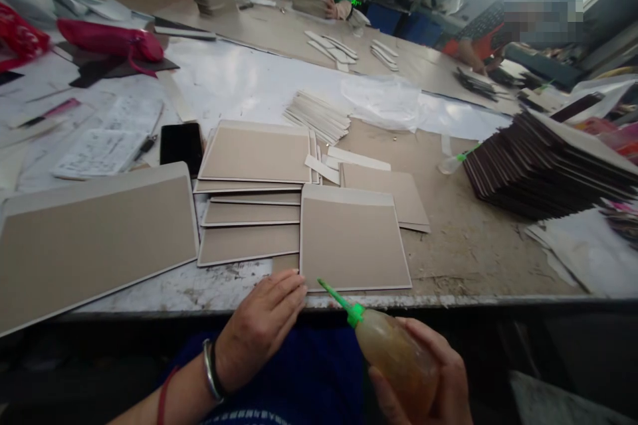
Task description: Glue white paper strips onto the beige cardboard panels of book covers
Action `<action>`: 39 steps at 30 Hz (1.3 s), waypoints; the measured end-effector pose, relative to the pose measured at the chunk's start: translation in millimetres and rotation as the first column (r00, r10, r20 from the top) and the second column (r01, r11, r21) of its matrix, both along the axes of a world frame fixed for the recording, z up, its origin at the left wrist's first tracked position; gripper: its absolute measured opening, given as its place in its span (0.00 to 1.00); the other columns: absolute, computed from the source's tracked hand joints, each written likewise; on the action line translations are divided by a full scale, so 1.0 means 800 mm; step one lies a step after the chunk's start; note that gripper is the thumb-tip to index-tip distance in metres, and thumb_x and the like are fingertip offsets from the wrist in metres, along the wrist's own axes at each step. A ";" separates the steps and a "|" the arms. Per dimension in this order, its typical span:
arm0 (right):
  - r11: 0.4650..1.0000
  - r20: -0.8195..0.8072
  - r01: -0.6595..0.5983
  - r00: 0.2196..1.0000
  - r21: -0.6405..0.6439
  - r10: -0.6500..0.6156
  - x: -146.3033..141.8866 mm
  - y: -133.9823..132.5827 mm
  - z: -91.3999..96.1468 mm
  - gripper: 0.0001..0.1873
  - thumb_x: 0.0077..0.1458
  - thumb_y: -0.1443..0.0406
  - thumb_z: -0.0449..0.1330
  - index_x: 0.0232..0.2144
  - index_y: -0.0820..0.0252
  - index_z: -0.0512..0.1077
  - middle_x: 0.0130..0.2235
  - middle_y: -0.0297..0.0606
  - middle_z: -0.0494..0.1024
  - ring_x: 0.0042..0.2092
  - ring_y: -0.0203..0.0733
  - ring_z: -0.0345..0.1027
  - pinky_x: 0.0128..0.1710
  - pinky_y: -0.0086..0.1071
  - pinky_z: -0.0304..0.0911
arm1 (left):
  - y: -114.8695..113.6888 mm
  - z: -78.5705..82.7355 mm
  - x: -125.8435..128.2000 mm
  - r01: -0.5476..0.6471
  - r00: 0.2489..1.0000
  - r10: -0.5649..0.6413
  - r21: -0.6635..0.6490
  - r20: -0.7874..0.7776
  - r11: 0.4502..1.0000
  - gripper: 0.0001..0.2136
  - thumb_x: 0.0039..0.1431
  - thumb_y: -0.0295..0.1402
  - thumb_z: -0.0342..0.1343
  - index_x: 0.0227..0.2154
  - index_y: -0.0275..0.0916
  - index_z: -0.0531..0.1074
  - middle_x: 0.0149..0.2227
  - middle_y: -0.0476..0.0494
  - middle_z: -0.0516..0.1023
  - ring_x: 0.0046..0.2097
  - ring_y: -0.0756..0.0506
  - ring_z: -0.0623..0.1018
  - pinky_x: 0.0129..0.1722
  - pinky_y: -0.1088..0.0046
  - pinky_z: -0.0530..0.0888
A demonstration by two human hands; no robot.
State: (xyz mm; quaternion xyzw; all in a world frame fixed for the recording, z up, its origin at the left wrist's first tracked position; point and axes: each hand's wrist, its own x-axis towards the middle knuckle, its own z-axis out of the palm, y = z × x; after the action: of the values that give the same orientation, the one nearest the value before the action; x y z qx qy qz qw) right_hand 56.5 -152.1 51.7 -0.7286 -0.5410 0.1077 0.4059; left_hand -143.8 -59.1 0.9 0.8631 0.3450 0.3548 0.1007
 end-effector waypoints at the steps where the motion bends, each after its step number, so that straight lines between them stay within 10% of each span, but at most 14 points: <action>1: 0.999 0.055 -0.048 0.997 0.018 0.047 0.001 0.002 -0.001 0.24 0.47 0.58 0.61 0.46 0.57 0.61 0.44 0.42 0.67 0.44 0.46 0.63 0.44 0.39 0.62 | 0.002 -0.003 0.000 0.013 1.000 -0.013 0.010 -0.017 1.000 0.12 0.57 0.22 0.48 0.42 0.31 0.70 0.43 0.37 0.75 0.49 0.44 0.71 0.49 0.66 0.71; 8: 0.947 0.234 -0.322 0.922 0.018 0.309 0.011 0.011 -0.010 0.30 0.45 0.65 0.63 0.49 0.61 0.58 0.44 0.45 0.66 0.44 0.46 0.63 0.39 0.36 0.65 | 0.005 -0.019 -0.005 0.038 0.999 -0.037 0.019 -0.013 0.999 0.12 0.57 0.22 0.47 0.43 0.31 0.70 0.43 0.36 0.75 0.49 0.44 0.72 0.49 0.66 0.72; 32: 0.987 0.310 -0.162 0.938 -0.006 0.156 0.018 0.013 -0.002 0.22 0.48 0.60 0.61 0.44 0.59 0.60 0.38 0.40 0.65 0.37 0.42 0.64 0.33 0.32 0.64 | 0.006 -0.021 -0.004 0.019 1.000 -0.019 0.052 -0.001 0.998 0.11 0.57 0.21 0.48 0.41 0.32 0.71 0.42 0.37 0.76 0.48 0.45 0.73 0.49 0.69 0.72; 39: 0.993 0.109 -0.111 0.988 0.037 0.106 -0.008 0.015 -0.007 0.20 0.50 0.60 0.59 0.43 0.58 0.60 0.39 0.40 0.64 0.39 0.43 0.63 0.37 0.35 0.63 | 0.006 -0.021 -0.004 0.021 1.000 -0.020 0.067 -0.015 0.998 0.12 0.56 0.21 0.48 0.42 0.33 0.71 0.42 0.38 0.76 0.48 0.45 0.73 0.49 0.68 0.71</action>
State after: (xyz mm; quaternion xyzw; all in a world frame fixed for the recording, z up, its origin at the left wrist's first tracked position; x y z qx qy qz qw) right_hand 50.0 -140.0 46.4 -0.6940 -0.6030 0.0789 0.3855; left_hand -147.4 -54.0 -16.2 0.8720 0.3245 0.3590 0.0729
